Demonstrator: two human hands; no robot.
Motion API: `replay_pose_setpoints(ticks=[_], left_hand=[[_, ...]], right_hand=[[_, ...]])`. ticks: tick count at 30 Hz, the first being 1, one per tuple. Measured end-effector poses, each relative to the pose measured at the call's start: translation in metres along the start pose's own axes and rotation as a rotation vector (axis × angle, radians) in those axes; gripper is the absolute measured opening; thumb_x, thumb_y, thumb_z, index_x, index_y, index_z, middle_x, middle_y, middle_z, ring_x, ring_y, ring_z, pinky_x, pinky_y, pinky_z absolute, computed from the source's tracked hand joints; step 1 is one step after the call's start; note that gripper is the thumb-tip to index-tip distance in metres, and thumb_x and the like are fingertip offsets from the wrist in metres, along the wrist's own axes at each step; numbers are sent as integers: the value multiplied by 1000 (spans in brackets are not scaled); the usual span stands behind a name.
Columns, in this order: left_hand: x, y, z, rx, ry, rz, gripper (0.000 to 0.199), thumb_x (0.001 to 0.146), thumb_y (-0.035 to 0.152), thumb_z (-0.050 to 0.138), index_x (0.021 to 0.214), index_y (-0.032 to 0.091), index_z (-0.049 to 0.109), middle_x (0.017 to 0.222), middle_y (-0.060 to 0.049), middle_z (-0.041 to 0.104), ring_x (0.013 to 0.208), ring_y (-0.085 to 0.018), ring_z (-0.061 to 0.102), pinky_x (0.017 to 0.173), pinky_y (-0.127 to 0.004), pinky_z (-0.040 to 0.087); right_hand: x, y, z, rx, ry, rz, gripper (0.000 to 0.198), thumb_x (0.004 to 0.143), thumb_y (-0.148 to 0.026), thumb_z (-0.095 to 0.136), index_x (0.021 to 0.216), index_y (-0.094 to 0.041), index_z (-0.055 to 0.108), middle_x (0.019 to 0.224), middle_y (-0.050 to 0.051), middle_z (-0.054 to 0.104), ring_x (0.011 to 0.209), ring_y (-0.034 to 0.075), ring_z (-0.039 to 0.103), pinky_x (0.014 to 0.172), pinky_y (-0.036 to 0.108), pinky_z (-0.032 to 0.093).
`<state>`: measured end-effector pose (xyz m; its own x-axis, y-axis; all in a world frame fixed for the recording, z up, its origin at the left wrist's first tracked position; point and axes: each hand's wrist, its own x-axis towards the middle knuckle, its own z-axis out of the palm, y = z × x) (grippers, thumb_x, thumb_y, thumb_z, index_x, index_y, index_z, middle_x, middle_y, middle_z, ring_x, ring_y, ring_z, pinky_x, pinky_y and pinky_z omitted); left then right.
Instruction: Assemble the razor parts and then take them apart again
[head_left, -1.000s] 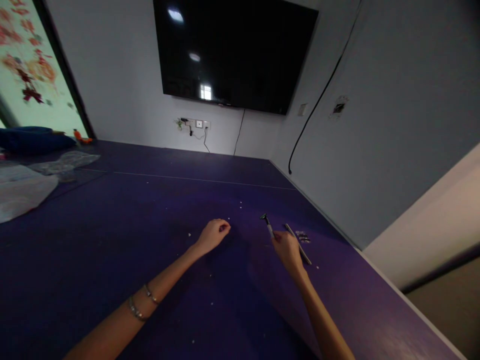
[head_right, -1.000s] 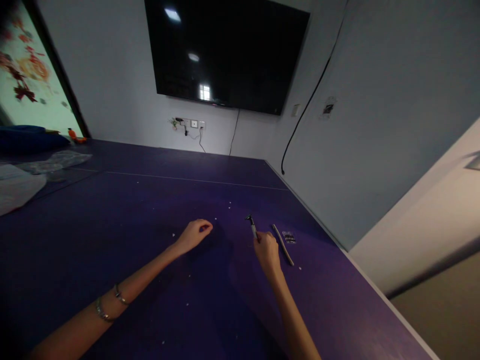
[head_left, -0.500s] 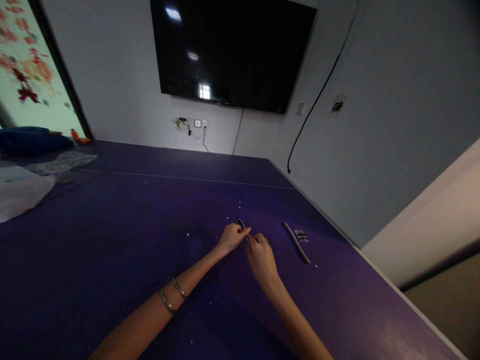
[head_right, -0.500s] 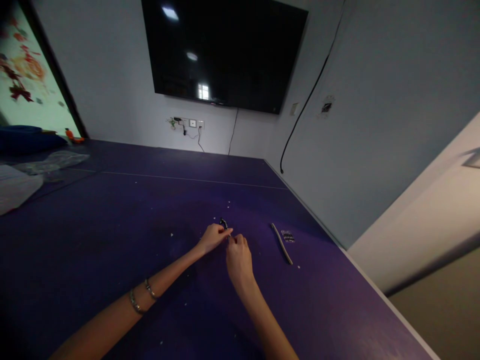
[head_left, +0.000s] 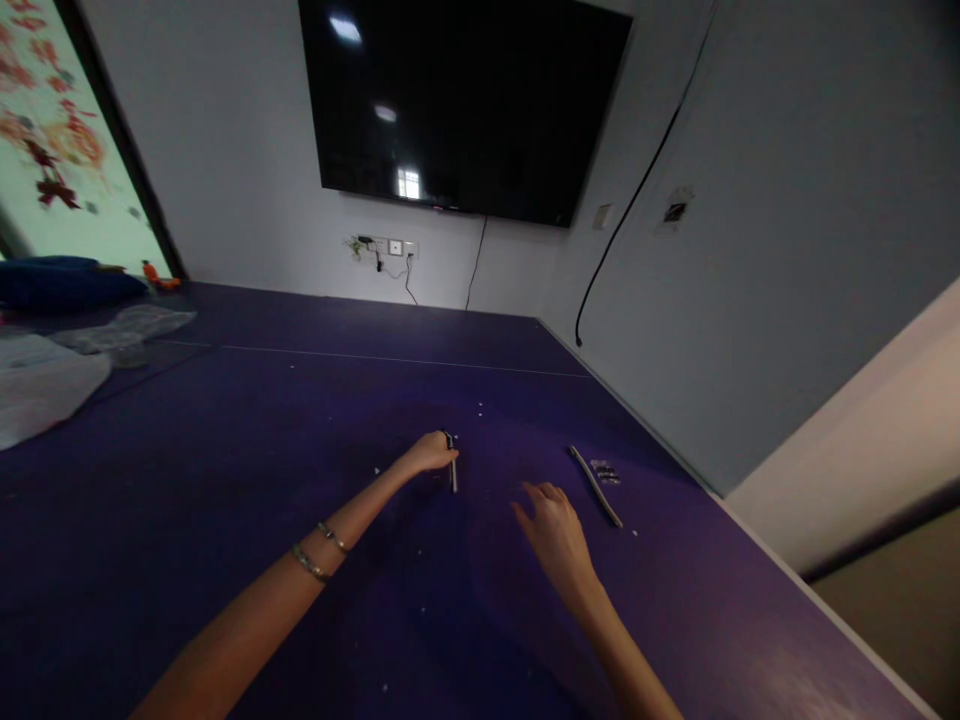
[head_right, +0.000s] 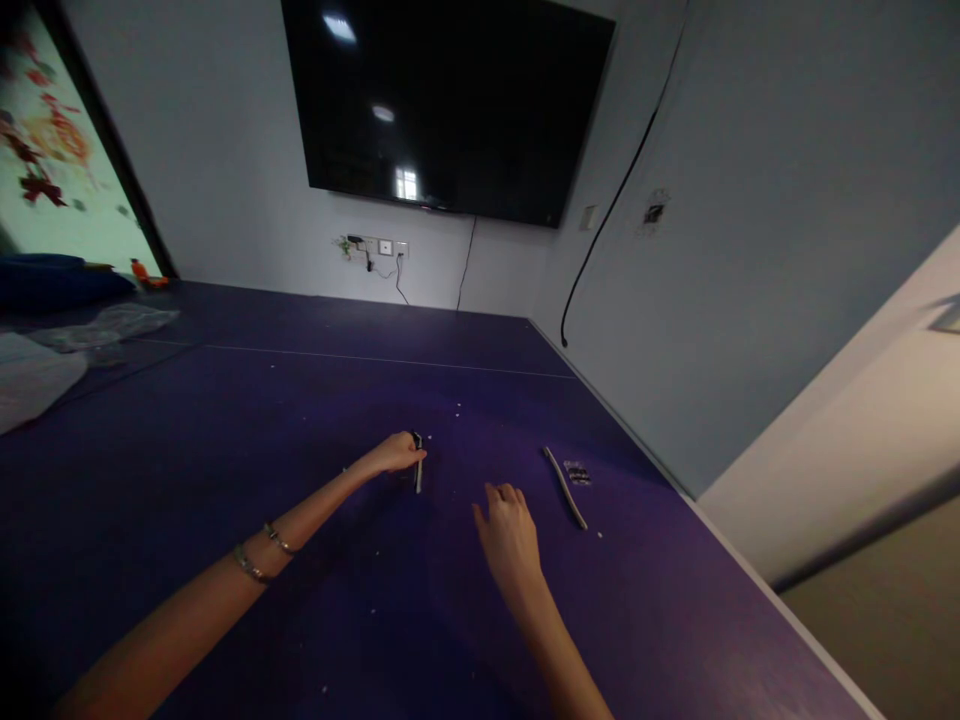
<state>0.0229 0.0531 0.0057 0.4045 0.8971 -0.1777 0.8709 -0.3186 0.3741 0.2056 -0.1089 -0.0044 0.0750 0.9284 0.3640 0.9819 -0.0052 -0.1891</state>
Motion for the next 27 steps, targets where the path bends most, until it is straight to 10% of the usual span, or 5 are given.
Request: replay_pose_setpoints(ticks=[16,27], left_hand=[[27,-38,0,76,-48,-26,21,68,31,56,71,12,65,71,-10,66,64,-17,61,54,-22,40],[-14,-35,8,38,70,-92,38,76,51,47,81,17,65,84,-11,67,84,-24,62,65,-28,43]], right_hand=[[-31,110,-7,-43,-8,280,35,82,-31,41,106,-15,61,101,13,64,92,23,59,81,28,43],[-6,155,-11,-52,-86,354,37,79,-36,43,106,-17,59,98,11,65,88,22,61,71,27,42]])
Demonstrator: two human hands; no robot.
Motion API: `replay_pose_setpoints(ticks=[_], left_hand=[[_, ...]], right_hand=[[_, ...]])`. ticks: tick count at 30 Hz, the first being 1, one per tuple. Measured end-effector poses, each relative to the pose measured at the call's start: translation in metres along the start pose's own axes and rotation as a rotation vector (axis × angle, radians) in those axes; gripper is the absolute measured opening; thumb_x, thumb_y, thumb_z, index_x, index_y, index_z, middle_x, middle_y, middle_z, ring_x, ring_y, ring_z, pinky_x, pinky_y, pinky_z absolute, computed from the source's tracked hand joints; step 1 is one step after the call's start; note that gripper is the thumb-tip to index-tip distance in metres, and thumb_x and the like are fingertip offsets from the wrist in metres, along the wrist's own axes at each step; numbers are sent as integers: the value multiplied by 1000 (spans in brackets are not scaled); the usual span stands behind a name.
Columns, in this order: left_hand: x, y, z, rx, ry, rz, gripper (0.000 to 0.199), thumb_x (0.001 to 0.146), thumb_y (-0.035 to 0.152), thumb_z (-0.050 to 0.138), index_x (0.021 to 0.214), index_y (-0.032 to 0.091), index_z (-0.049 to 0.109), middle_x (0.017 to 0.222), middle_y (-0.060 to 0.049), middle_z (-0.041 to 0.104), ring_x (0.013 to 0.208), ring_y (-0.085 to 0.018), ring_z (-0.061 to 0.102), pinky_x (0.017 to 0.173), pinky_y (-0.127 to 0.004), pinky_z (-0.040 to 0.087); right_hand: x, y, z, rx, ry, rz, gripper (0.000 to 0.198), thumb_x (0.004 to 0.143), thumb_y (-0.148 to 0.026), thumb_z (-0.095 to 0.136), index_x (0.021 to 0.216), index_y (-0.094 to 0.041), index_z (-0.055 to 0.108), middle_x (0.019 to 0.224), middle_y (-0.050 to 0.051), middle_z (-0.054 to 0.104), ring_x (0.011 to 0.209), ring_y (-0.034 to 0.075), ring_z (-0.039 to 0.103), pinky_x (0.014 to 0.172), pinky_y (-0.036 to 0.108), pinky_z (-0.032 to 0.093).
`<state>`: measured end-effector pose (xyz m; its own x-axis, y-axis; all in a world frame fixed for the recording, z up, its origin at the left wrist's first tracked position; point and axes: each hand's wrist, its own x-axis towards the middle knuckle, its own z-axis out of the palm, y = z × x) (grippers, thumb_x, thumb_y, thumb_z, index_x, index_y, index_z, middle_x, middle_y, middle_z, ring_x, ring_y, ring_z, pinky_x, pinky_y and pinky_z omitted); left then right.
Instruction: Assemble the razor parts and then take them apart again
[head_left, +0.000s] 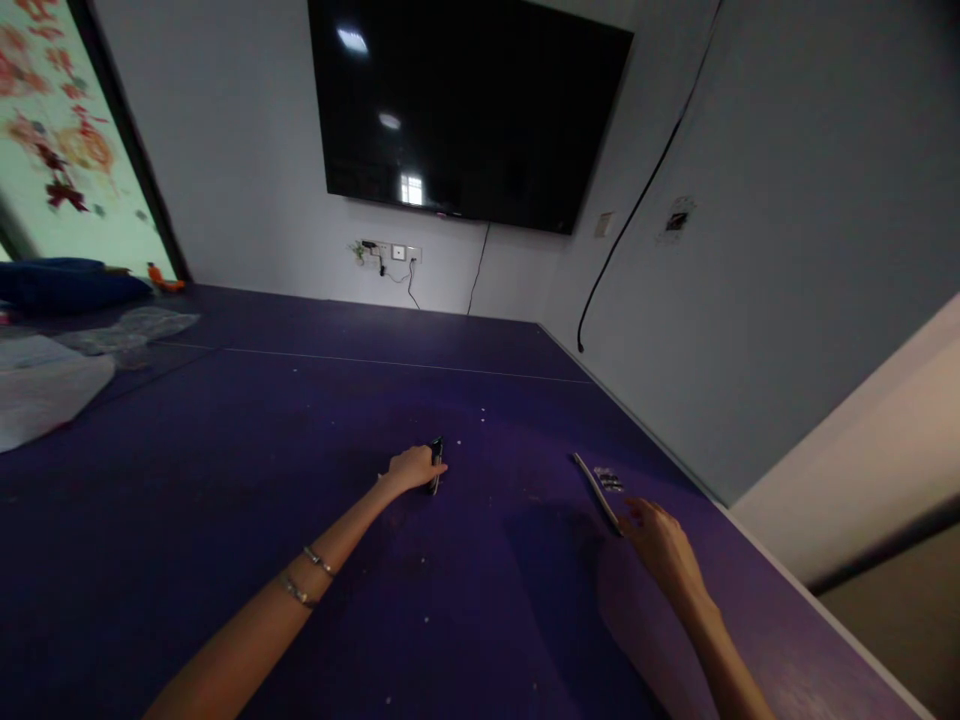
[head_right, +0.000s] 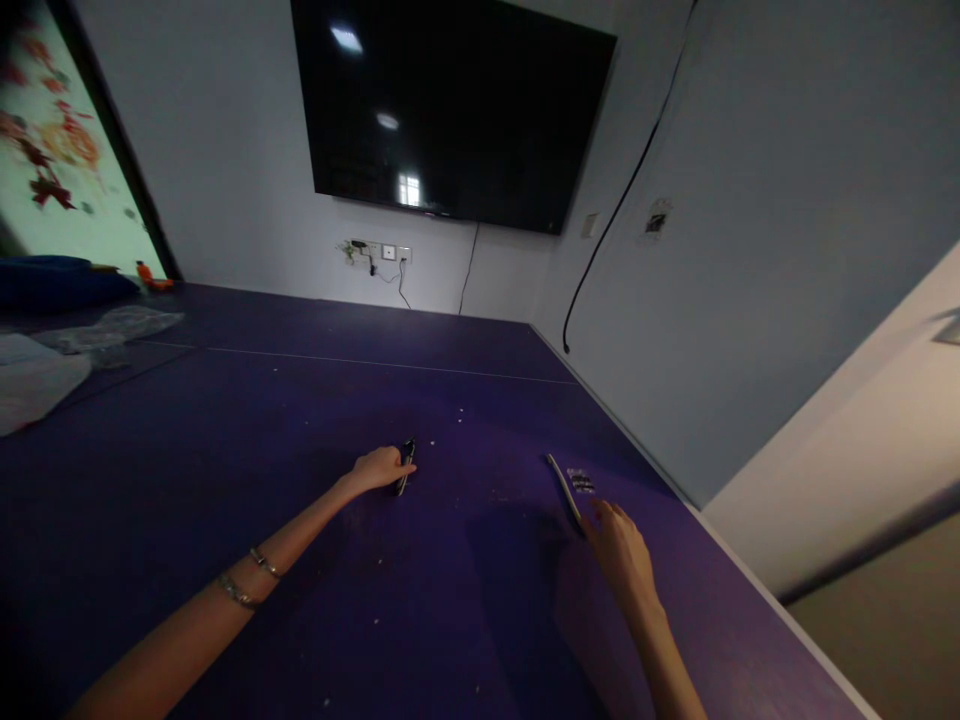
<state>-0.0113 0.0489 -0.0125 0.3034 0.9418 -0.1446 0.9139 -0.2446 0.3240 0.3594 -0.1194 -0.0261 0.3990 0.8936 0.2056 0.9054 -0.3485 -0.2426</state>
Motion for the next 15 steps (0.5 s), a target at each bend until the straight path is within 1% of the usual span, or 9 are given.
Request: replay_pose_setpoints(ticks=[3,6,10,15], left_hand=[[-13,3,3,2,13,-19,37,75,50,48,82,18,64,86,-11,67,84,-26,63,65,-30,43],[-17,4,9,4,24,-32,33,76,47,48,83,19,63,90,-11,67,86,-26,62,66,-29,43],[-16,2,14,-2,39,-26,30,77,44,48,82,19,63,91,-10,67,87,-25,62,67,-29,42],[-16,1,15,-23,55,-5,30,79,44,47,78,19,63,89,-10,67,85,-24,62,66,-29,41]], right_hand=[[8,5,2,-41,-81,80,36,78,-45,43,97,-20,59,93,10,66,84,23,62,63,27,41],[16,8,6,-49,-161,128,41,77,-55,41,92,-21,59,88,11,66,82,24,63,61,28,41],[27,11,12,-52,-250,114,45,77,-60,39,86,-21,59,83,10,66,77,24,63,58,28,41],[39,15,15,-97,-314,64,42,80,-55,38,80,-20,62,81,9,66,75,23,63,56,28,39]])
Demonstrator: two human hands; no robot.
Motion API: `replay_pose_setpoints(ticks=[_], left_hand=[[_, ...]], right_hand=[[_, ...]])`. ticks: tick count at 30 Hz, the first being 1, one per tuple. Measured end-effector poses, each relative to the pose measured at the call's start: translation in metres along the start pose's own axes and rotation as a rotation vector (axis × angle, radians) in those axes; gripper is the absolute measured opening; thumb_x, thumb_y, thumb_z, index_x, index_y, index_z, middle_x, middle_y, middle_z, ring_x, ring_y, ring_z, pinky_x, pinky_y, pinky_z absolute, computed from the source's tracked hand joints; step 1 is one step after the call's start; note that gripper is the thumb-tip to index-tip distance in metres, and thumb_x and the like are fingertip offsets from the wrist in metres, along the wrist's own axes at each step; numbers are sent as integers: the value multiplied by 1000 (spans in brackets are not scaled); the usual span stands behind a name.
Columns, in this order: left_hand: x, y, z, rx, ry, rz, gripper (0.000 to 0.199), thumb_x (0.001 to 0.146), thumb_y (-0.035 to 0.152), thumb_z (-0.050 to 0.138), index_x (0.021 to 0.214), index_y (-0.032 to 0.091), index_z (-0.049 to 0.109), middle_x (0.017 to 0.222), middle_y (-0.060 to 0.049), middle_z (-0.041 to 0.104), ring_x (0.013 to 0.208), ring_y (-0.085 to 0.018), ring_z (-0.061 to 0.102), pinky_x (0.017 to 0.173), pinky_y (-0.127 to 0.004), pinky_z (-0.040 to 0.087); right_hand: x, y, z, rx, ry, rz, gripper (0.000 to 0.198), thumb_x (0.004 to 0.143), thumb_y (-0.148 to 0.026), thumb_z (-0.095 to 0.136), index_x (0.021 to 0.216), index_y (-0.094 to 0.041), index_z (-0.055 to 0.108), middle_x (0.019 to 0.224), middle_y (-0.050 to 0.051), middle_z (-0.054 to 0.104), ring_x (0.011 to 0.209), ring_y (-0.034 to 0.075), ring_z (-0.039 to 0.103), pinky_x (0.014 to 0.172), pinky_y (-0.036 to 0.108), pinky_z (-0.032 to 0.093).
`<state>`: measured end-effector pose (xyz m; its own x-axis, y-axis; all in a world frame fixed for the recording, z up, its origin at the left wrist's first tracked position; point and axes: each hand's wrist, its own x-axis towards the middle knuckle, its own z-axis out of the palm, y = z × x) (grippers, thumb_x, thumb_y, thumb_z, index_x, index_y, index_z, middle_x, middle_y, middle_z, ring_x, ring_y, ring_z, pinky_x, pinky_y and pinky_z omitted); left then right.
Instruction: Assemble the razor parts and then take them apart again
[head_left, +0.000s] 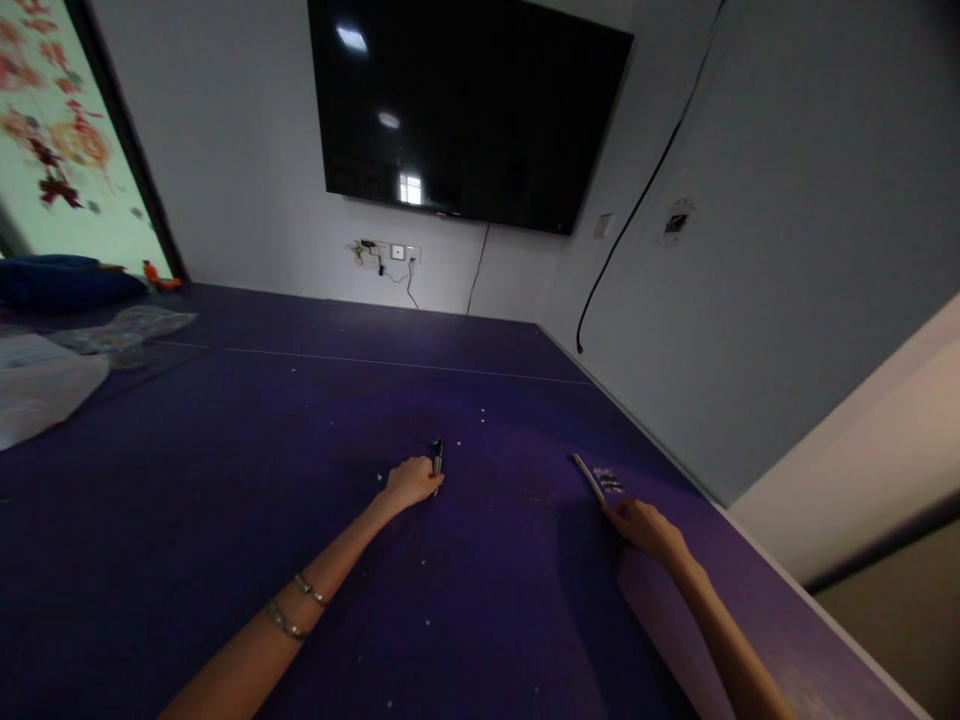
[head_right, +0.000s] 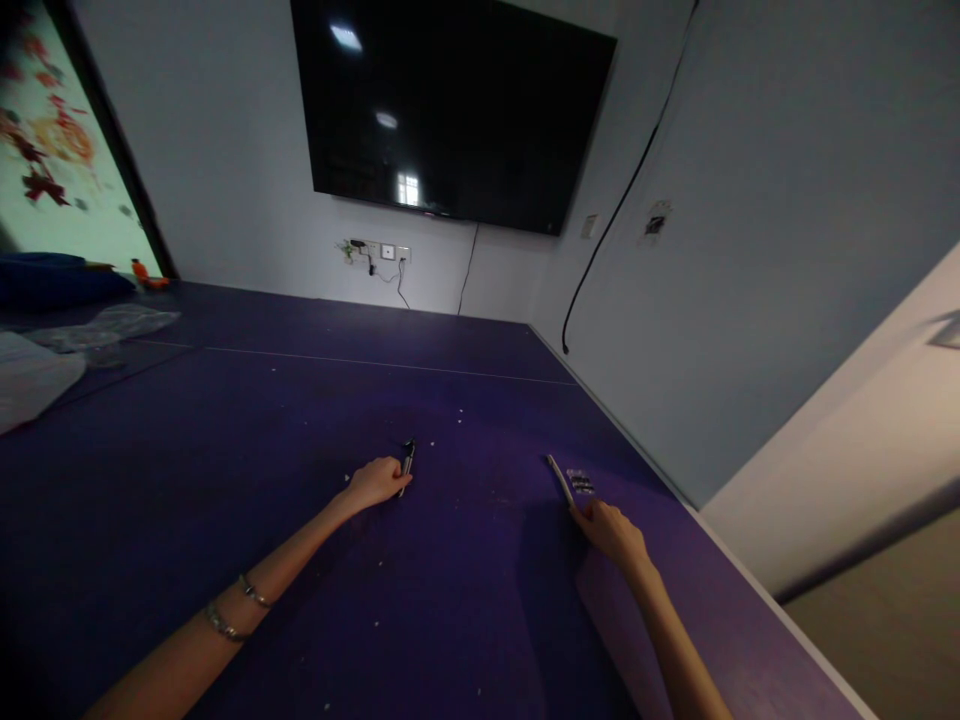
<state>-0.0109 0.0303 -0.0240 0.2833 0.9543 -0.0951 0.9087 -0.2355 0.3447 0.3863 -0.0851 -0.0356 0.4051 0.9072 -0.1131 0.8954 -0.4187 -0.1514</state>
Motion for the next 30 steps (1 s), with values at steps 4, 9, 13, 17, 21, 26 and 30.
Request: replay_pose_setpoints(ticks=[4,9,13,17,21,26,30], left_hand=[[0,-1,1,-6,17,6,31,79,44,46,77,19,63,88,-9,68,84,-23,62,65,-27,40],[1,-2,2,-21,23,19,34,80,46,45,76,19,64,86,-9,68,83,-24,63,64,-28,40],[0,-2,3,-28,41,19,38,82,49,41,78,19,65,87,-10,68,84,-24,63,65,-28,40],[-1,-2,5,-26,55,-2,41,85,47,37,81,19,65,90,-10,67,86,-23,62,66,-28,41],[-4,-4,8,-39,103,-18,37,86,42,36,83,19,65,89,-9,67,83,-21,62,66,-27,40],[-4,-9,11,-73,159,-30,32,86,35,37,78,18,64,83,-7,67,79,-19,62,66,-25,39],[-2,-13,13,-93,186,-8,32,85,34,38,75,18,63,80,-7,67,75,-18,62,65,-25,39]], right_hand=[[6,0,0,9,-53,-86,33,82,-42,43,71,-19,63,74,7,66,70,18,62,57,24,37],[-2,-28,3,28,-48,-197,32,84,-33,40,69,-16,62,70,6,66,68,16,61,57,22,34],[-23,-82,5,30,54,-236,33,85,-37,39,74,-18,63,74,6,67,71,16,63,55,22,33],[-41,-144,9,-45,120,-315,35,86,-36,37,76,-17,64,75,7,68,72,18,64,58,24,36],[-49,-195,14,-61,103,-406,35,86,-36,38,80,-17,66,79,9,68,75,20,65,62,24,41],[-49,-233,22,-82,105,-486,34,85,-32,37,85,-16,67,84,12,68,79,22,65,68,28,44],[-46,-244,28,-91,114,-499,35,84,-33,38,84,-14,67,84,12,68,78,22,65,67,29,45]])
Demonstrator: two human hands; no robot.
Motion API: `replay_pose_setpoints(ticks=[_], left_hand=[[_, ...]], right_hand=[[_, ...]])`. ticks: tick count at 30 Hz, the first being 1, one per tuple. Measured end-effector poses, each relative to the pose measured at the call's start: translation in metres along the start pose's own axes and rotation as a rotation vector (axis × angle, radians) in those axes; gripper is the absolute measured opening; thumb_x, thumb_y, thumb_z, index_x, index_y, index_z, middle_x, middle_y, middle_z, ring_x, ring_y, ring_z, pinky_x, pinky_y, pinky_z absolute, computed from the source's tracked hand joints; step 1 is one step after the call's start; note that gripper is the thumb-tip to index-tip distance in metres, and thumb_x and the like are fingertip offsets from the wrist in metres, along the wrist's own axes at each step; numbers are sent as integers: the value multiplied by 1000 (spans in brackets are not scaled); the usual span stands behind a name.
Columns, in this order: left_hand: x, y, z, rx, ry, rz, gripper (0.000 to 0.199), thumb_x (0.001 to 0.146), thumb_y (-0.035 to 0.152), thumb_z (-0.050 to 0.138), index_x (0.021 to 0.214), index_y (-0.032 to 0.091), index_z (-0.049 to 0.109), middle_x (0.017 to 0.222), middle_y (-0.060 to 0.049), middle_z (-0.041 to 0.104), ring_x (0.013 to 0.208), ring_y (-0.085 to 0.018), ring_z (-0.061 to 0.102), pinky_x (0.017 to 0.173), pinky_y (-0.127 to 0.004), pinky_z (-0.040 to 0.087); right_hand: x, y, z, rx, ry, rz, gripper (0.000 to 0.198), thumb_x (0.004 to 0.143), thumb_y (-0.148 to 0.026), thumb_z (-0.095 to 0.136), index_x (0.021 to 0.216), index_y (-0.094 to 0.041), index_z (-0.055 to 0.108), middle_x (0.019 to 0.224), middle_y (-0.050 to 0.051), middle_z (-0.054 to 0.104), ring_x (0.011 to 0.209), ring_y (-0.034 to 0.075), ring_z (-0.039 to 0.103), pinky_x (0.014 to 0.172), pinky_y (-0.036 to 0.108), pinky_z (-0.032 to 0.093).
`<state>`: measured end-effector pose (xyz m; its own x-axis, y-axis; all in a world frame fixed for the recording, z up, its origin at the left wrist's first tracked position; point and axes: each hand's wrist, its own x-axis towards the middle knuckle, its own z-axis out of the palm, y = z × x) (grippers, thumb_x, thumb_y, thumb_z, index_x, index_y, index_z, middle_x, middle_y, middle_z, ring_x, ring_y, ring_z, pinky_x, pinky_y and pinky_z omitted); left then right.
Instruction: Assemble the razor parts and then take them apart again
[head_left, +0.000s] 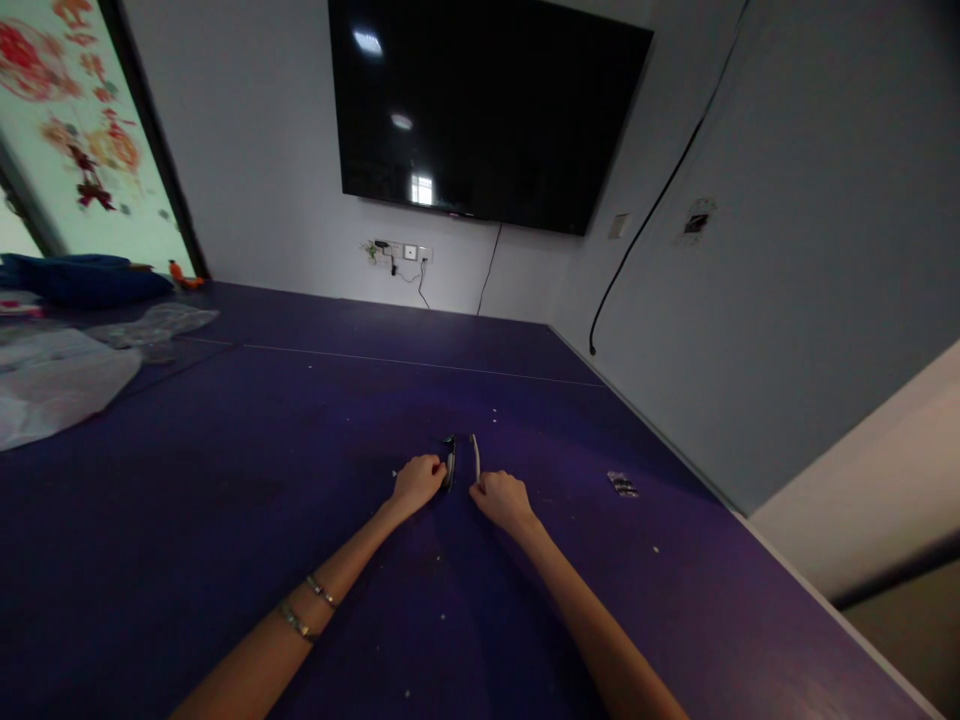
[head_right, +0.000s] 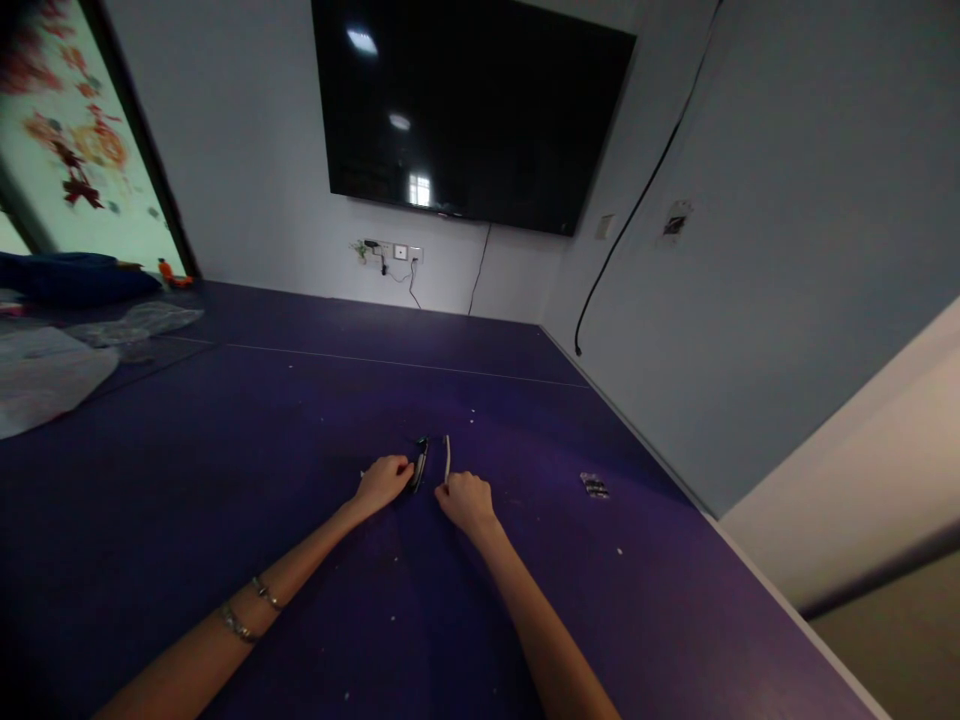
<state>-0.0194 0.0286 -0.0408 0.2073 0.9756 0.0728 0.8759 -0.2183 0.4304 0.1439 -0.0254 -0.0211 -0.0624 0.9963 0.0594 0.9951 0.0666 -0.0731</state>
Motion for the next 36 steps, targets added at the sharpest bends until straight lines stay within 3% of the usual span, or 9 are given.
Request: replay_pose_setpoints(ticks=[8,12,17,23,28,32,36], left_hand=[[-2,0,-1,-13,-6,2,30,85,32,40,77,17,65,81,-7,67,77,-18,61,67,-25,39],[-2,1,-1,-8,-8,-2,30,85,31,40,78,18,65,83,-7,68,78,-17,61,68,-24,39],[-3,1,1,11,19,3,28,84,31,41,76,18,65,80,-6,67,74,-17,61,63,-24,38],[-4,-1,4,10,58,-15,30,85,33,40,71,18,63,75,-5,67,70,-17,60,57,-23,33],[-3,-5,8,14,106,16,32,84,34,39,68,19,61,69,-4,64,63,-15,57,53,-23,27],[-1,-8,10,20,121,27,33,84,35,38,65,19,59,66,-4,63,61,-15,56,52,-24,24],[0,-10,11,12,125,37,33,84,37,38,66,19,59,67,-4,63,62,-16,56,52,-23,25]], right_hand=[[4,0,6,-9,0,-3,36,84,-34,38,84,-13,67,84,14,68,79,24,65,67,30,45],[1,3,2,5,-4,0,42,86,-44,36,83,-15,66,82,12,68,77,24,65,65,30,45],[-8,26,-12,43,28,76,44,86,-50,34,82,-18,64,80,9,66,75,21,63,65,28,42],[-22,104,-15,138,213,131,28,85,-41,42,86,-20,61,95,7,61,83,17,60,70,26,43],[-32,196,-5,133,366,-16,26,78,-31,51,100,-18,59,120,13,51,112,24,48,95,41,34],[-37,259,-6,48,231,-19,39,72,-17,52,110,-16,57,128,15,47,118,26,44,96,44,32],[-37,291,-16,-17,40,-71,46,70,-16,53,116,-16,55,126,15,51,119,25,43,98,42,31]])
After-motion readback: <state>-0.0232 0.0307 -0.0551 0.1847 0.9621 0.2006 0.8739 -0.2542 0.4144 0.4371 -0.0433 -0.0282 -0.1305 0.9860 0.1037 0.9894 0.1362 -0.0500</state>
